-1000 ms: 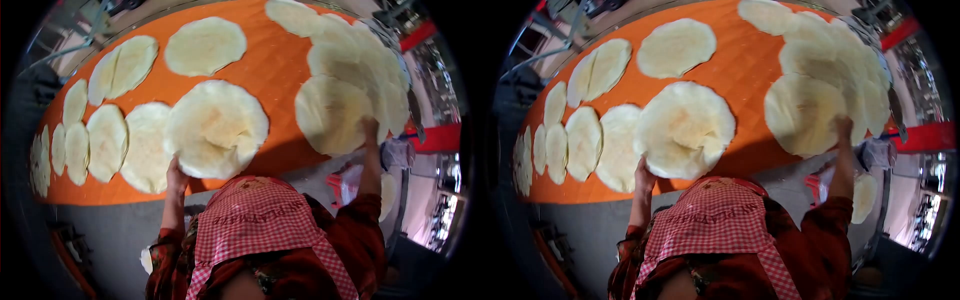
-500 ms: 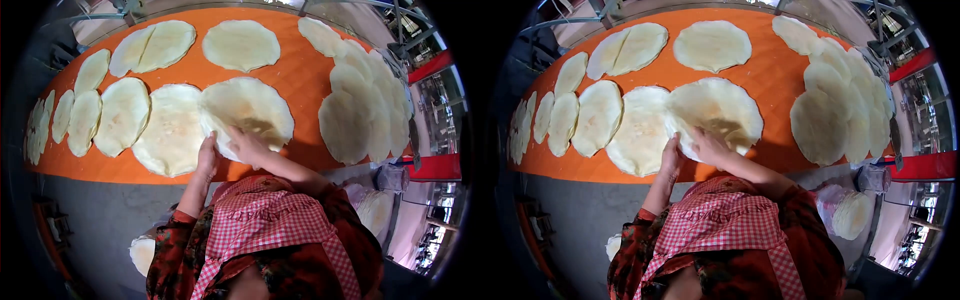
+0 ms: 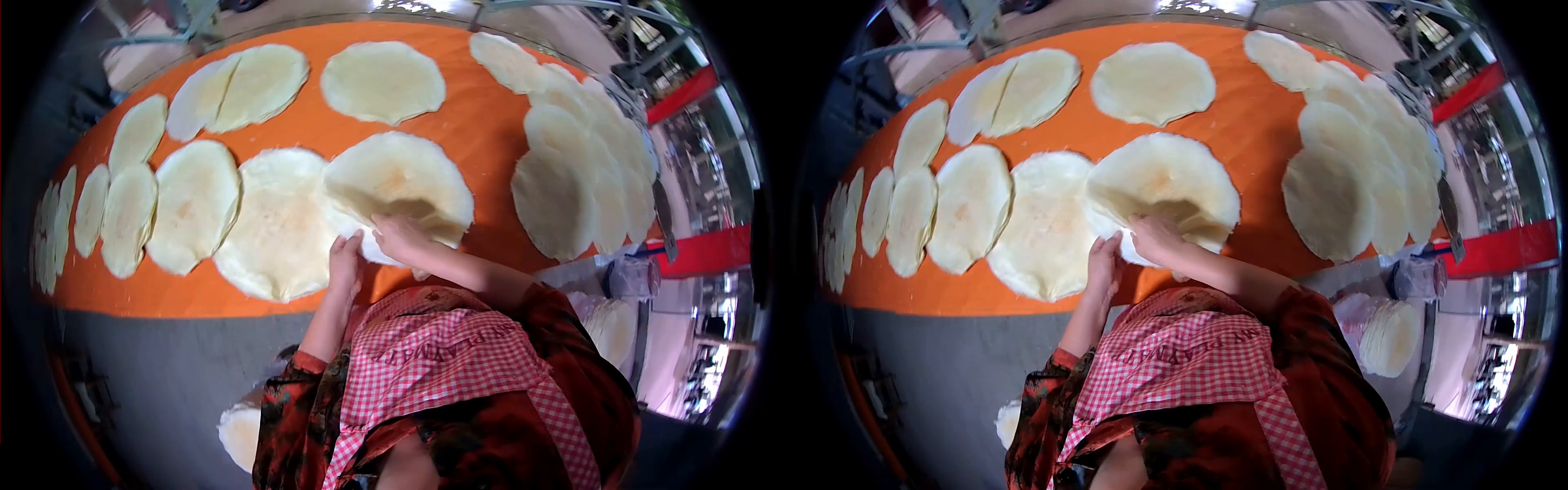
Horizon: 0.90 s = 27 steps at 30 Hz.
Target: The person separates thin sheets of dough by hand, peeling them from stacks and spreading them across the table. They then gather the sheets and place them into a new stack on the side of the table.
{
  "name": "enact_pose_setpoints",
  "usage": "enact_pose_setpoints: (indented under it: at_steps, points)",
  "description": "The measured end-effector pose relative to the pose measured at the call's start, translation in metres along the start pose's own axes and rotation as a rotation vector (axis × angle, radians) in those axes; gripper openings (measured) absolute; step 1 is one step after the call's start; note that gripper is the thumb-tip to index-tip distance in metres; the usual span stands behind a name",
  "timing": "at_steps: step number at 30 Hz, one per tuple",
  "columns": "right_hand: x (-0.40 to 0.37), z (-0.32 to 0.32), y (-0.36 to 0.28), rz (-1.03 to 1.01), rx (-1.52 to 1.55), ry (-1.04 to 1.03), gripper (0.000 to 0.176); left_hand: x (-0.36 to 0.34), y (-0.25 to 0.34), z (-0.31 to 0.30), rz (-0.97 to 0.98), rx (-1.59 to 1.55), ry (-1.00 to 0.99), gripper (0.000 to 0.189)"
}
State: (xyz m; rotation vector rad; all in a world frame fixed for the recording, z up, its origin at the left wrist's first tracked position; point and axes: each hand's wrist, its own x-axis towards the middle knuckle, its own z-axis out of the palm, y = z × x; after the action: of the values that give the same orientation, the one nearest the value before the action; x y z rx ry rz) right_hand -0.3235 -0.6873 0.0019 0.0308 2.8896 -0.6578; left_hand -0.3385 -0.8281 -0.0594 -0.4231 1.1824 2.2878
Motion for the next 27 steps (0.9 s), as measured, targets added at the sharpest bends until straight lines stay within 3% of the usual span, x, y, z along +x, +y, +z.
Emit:
enact_pose_setpoints:
  at_steps: [1, 4, 5, 7, 10, 11, 13, 15, 17, 19, 22, 25, 27]
  points:
    - [0.007, 0.0, 0.013, 0.038, 0.003, -0.028, 0.023, 0.004, -0.005, 0.001, 0.039, 0.013, 0.028, 0.012]
    - [0.034, -0.047, 0.079, 0.042, 0.2, 0.207, 0.017, 0.008, 0.006, -0.012, 0.073, 0.125, 0.09, 0.012]
    - [0.035, -0.078, 0.117, 0.091, 0.217, 0.201, 0.017, 0.003, 0.015, -0.014, 0.075, 0.16, 0.128, 0.011]
    - [0.03, -0.138, 0.186, 0.058, 0.525, 0.322, 0.016, -0.002, 0.023, -0.013, 0.184, 0.139, 0.238, 0.004]
    - [0.026, -0.189, 0.28, 0.26, 0.349, 0.278, 0.022, 0.017, 0.017, -0.062, 0.149, 0.185, 0.365, 0.004]
    - [0.036, -0.192, 0.319, 0.278, 0.002, 0.258, 0.023, 0.018, 0.018, -0.068, 0.142, 0.174, 0.39, 0.01]
    - [0.041, -0.204, 0.32, 0.454, -0.077, 0.326, 0.023, 0.021, 0.018, -0.088, 0.158, 0.185, 0.407, 0.013]
    - [0.052, -0.214, 0.299, 0.434, 0.081, 0.247, 0.024, 0.019, 0.025, -0.095, 0.15, 0.227, 0.549, 0.015]
    - [0.069, -0.223, 0.269, 0.427, -0.067, 0.265, 0.023, 0.009, 0.032, -0.084, 0.159, 0.222, 0.566, 0.018]
    - [0.079, -0.254, 0.266, 0.177, 0.075, 0.281, 0.024, 0.001, 0.033, -0.075, 0.173, 0.195, 0.419, 0.024]
    - [0.086, -0.329, 0.293, 0.236, 0.208, 0.308, 0.029, -0.018, 0.025, -0.051, 0.08, 0.156, 0.263, 0.043]
    - [0.058, -0.371, 0.353, 0.239, 0.533, 0.449, 0.043, -0.029, 0.011, -0.047, 0.055, 0.158, 0.291, 0.052]
    - [0.074, -0.341, 0.494, -0.062, 0.61, 0.662, 0.041, -0.038, 0.005, -0.038, 0.058, 0.131, 0.398, 0.05]
